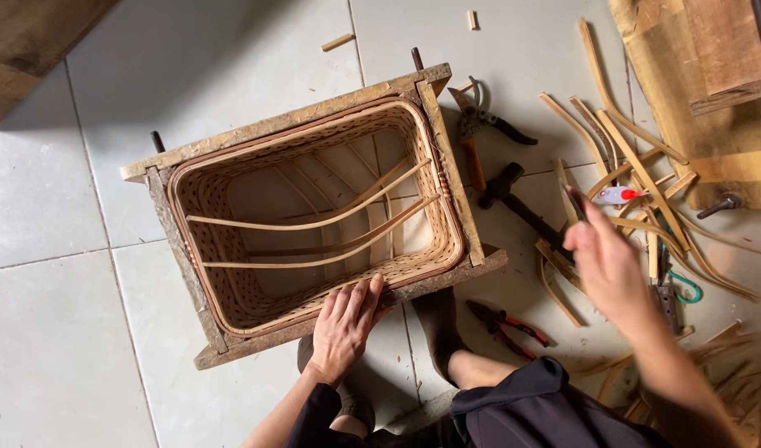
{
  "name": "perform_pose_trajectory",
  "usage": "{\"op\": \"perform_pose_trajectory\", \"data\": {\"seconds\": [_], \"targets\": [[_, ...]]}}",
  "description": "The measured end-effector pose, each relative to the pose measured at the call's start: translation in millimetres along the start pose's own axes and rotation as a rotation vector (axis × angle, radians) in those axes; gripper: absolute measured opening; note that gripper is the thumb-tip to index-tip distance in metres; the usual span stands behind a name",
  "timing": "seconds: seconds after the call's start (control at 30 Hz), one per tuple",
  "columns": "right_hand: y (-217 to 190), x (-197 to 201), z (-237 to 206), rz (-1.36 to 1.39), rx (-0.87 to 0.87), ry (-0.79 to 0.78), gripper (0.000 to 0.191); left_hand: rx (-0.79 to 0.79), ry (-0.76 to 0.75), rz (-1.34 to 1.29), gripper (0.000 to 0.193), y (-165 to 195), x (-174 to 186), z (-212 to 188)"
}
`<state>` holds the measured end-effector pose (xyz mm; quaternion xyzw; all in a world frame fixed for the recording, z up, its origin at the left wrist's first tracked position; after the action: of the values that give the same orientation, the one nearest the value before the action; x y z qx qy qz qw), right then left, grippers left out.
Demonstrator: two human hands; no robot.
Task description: The person applies glue to the rim of a rectangular basket frame, then inserts and secures thin bamboo strips into the frame using a hammer and pliers. The person repeatedly adjusts and trims the strips to fit the basket's edge.
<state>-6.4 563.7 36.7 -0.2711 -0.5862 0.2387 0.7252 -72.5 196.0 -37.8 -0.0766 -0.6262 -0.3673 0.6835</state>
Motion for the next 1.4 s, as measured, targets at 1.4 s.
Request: {"op": "perform_pose_trajectory", "data": {"seconds": [1.4], "targets": [[-1.4,-60.7,-89.1,-0.159,-0.005,-0.152,0.032,0.107,-0.019,-0.181,0.059,1.2,11.5,9.4]]}}
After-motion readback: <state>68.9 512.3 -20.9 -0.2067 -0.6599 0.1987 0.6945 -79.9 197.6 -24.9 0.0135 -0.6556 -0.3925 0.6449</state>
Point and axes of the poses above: each hand's wrist, its own z-axis towards the middle knuckle, its own x-axis out of the back of the hand, y = z × x, the point moved 4 cm from there along z, towards the middle knuckle, and after that the axes turned 14 degrees about x, right-handed, at the moved point
